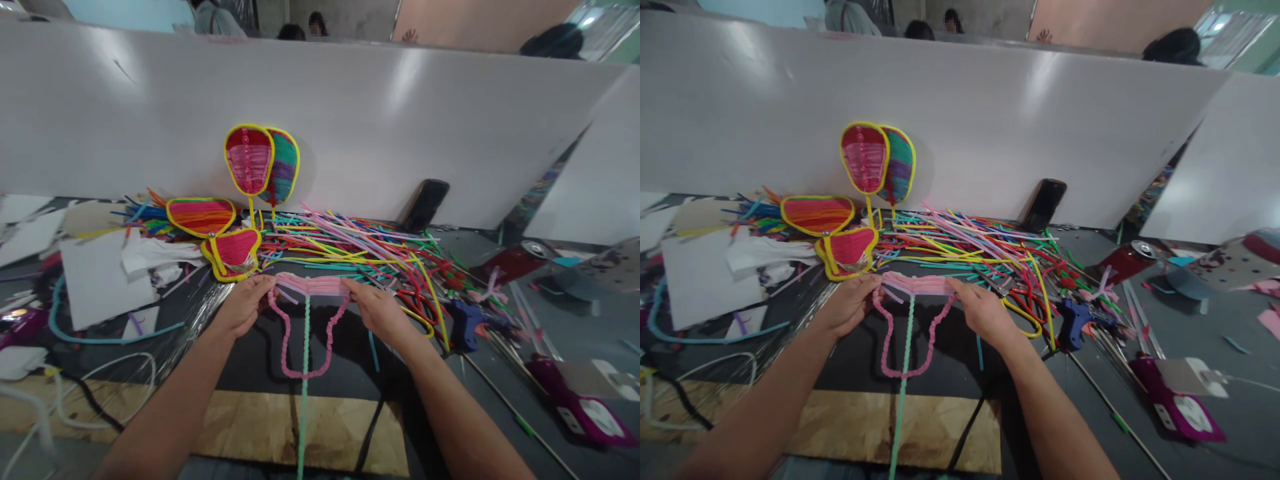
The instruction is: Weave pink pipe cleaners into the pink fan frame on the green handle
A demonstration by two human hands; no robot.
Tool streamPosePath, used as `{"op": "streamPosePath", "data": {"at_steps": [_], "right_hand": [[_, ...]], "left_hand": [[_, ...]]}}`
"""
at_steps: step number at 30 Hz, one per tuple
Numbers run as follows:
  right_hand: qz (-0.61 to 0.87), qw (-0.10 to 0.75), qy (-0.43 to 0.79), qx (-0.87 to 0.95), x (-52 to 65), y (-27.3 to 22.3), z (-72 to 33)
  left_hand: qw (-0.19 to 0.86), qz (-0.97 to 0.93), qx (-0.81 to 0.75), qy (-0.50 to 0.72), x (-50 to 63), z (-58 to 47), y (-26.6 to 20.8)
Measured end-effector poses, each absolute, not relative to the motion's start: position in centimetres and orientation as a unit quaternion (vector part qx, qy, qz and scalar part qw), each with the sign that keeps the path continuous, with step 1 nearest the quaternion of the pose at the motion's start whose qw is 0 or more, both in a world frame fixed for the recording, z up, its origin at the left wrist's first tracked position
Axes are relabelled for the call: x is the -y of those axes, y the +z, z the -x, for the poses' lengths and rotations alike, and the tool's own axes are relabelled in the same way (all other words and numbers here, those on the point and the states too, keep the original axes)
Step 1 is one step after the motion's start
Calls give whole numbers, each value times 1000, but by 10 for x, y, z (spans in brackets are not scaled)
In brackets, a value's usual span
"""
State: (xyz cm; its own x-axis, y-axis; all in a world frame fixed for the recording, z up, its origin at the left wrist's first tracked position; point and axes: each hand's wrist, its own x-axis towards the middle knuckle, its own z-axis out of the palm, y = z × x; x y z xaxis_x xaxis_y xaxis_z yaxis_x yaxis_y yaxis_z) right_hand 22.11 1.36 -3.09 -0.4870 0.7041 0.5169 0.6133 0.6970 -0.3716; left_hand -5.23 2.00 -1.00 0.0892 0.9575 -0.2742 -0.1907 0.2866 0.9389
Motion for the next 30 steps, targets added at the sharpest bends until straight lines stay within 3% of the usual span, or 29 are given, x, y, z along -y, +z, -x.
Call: {"op": "streamPosePath", "data": {"at_steps": [5,11,18,24,30], "right_hand": [[389,333,51,858,-15,-38,-219],[409,363,112,830,-13,-36,-214],[436,436,287,733,-6,-27,-208],[422,443,541,577,-10,-27,-205],[451,464,581,494,-10,-26,-202]], "left_hand": [[624,-381,-501,463,-20,52,-11],[622,-380,-506,461,-21,51,-10],[604,-379,-522,469,-20,50,-8],[596,-388,-512,481,-19,50,-7],[606,-405,-512,455,-17,47,-9]]}}
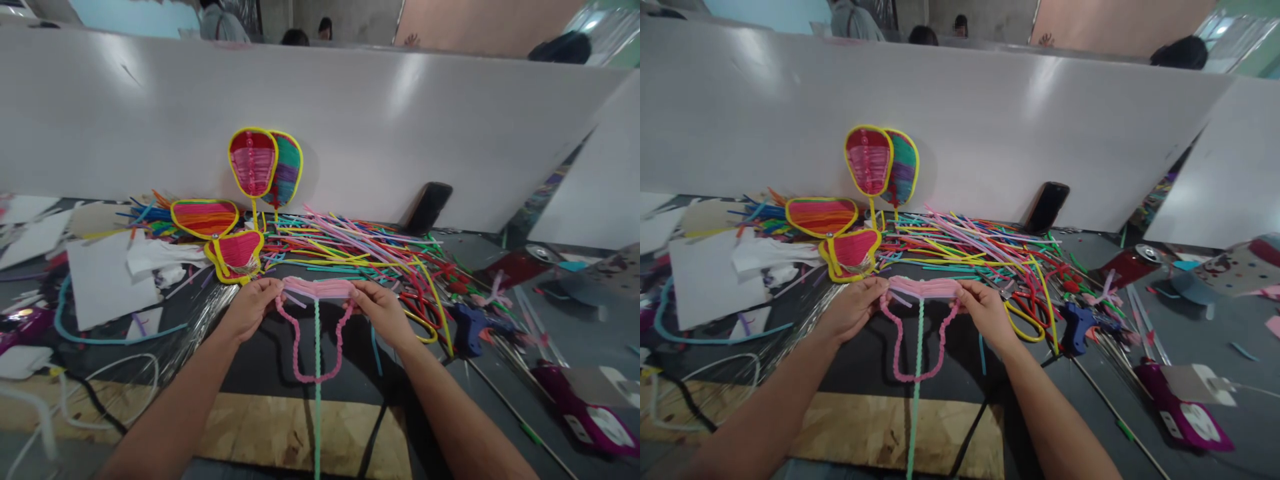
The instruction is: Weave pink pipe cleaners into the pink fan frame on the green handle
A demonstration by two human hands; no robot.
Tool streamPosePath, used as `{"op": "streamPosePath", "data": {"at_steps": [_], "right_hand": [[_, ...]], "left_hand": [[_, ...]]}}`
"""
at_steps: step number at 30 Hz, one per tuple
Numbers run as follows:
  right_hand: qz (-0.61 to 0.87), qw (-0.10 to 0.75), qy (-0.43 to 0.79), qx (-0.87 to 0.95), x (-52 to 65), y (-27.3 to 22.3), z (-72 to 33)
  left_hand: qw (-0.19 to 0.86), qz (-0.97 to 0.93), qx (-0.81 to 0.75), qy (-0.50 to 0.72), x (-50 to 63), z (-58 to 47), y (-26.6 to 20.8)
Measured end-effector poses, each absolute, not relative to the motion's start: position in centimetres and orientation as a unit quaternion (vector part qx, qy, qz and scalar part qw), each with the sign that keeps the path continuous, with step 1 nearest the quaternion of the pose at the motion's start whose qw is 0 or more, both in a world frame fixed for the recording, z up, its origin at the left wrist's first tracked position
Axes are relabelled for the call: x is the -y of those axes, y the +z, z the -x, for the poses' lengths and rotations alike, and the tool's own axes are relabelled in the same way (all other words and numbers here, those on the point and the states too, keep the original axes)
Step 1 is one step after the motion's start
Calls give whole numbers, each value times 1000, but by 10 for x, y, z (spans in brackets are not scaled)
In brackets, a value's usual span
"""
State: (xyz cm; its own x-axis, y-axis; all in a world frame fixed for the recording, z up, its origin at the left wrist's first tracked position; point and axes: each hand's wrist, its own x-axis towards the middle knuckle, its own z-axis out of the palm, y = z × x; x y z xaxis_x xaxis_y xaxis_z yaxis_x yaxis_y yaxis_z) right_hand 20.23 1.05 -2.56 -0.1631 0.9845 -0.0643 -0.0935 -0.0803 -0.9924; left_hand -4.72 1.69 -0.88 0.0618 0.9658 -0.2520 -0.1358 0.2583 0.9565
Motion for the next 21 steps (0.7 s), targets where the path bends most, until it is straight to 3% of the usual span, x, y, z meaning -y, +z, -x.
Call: {"op": "streamPosePath", "data": {"at_steps": [7,11,17,21], "right_hand": [[459,504,529,505,-10,-23,-201],[485,461,459,585,-13,-27,-209],[478,431,75,762,0,-16,-203],[396,378,-52,835,21,-12,-178]], "left_hand": [[624,-400,-502,446,-15,45,-12],[636,-393,-492,446,-13,43,-12],[647,-394,-489,433,-2,24,-17],[658,-416,-465,421,6,13,-20]]}}
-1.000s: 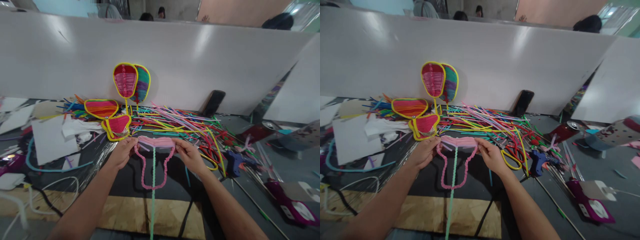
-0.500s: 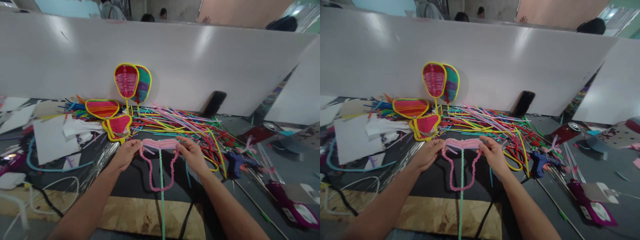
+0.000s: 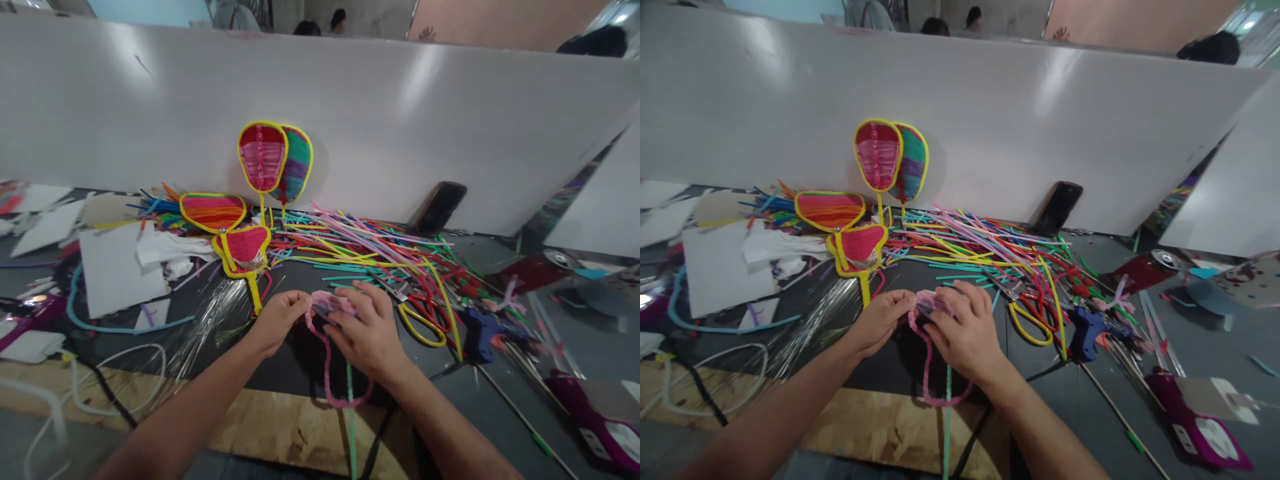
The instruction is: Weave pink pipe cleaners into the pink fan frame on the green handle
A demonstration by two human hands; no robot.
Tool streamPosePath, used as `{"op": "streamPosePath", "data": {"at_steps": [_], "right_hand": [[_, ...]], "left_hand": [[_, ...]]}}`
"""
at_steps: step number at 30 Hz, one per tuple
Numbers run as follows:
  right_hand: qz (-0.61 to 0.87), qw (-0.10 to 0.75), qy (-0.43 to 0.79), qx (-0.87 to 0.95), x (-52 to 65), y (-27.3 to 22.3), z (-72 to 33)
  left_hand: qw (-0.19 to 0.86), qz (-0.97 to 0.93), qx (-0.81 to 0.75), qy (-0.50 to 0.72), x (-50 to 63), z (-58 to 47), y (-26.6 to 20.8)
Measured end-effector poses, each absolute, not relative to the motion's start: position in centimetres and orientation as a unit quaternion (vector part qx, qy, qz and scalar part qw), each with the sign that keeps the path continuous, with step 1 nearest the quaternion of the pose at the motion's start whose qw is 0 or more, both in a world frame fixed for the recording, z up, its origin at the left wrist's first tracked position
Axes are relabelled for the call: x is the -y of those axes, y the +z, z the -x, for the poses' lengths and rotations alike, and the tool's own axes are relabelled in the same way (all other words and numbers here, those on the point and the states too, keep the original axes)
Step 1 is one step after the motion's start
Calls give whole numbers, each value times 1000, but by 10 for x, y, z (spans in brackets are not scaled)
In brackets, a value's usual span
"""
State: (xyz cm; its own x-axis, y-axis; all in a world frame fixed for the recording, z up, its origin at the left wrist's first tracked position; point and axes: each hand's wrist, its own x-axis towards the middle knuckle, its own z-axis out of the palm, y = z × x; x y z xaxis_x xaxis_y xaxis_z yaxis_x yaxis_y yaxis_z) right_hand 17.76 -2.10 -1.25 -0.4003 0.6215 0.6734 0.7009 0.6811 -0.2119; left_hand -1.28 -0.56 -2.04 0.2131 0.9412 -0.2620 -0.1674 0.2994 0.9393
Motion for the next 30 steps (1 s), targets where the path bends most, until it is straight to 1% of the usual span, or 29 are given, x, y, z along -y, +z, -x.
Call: {"op": "streamPosePath", "data": {"at_steps": [2,5,9,16,23,30], "right_hand": [[396,352,-88,843,26,-16,-169],[398,353,-116,839,25,-22,-167],[386,374,-99,838,22,-22,-172],[392,384,-68,833,20,-19,-173],[392,384,-57,834,19,-19,-175],[391,397,-73,827,22,-14,-171]], "left_hand": [[669,-411,-454,422,8,11,-20],[691,-400,-443,406,9,12,-18],[700,-411,-443,381,8,15,-16],[625,-502,-471,367,8,17,-22],[673,-480,-445,344,6,19,-19],[642,-509,-465,337,7,17,-19]]}}
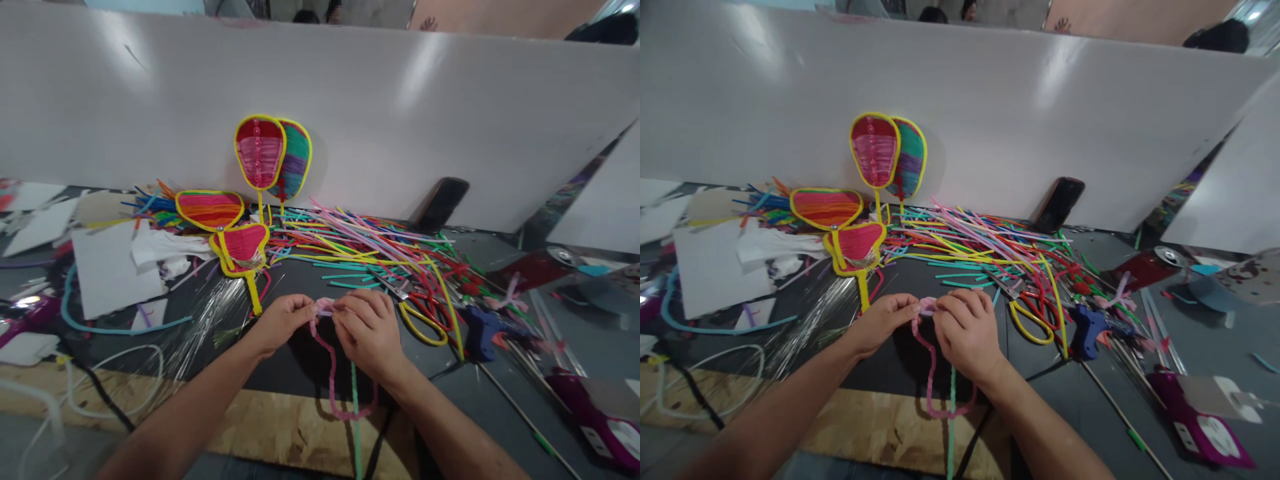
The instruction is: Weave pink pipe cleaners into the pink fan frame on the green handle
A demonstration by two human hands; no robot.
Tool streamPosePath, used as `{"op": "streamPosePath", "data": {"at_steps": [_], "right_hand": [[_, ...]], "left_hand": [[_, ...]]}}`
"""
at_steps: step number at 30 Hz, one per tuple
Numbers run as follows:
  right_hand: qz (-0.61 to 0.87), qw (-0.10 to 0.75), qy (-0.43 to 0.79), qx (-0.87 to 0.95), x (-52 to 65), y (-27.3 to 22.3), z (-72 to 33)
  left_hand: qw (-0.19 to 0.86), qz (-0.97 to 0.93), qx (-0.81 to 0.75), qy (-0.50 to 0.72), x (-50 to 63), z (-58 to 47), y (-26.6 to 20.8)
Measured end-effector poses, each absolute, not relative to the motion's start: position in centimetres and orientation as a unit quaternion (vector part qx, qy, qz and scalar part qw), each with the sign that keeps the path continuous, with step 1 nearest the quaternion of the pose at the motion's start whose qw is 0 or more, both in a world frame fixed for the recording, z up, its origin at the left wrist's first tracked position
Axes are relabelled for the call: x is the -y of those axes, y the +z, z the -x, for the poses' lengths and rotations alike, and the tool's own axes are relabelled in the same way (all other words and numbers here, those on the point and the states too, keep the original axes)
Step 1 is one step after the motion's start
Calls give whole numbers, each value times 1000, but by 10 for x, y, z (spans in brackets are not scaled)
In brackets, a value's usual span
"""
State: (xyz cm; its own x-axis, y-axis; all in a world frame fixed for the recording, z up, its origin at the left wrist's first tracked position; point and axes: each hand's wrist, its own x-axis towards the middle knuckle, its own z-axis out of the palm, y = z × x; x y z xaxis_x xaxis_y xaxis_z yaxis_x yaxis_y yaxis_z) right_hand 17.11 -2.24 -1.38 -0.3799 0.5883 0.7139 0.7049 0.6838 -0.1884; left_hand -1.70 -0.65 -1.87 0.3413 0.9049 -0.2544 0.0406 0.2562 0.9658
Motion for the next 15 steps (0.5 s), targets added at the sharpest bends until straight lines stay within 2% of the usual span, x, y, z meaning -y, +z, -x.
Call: {"op": "streamPosePath", "data": {"at_steps": [9,15], "right_hand": [[384,396,-78,830,23,-12,-172],[376,396,-85,834,23,-10,-173]], "left_hand": [[743,-425,-419,302,8,23,-18],[737,-423,-428,307,7,22,-16]]}}
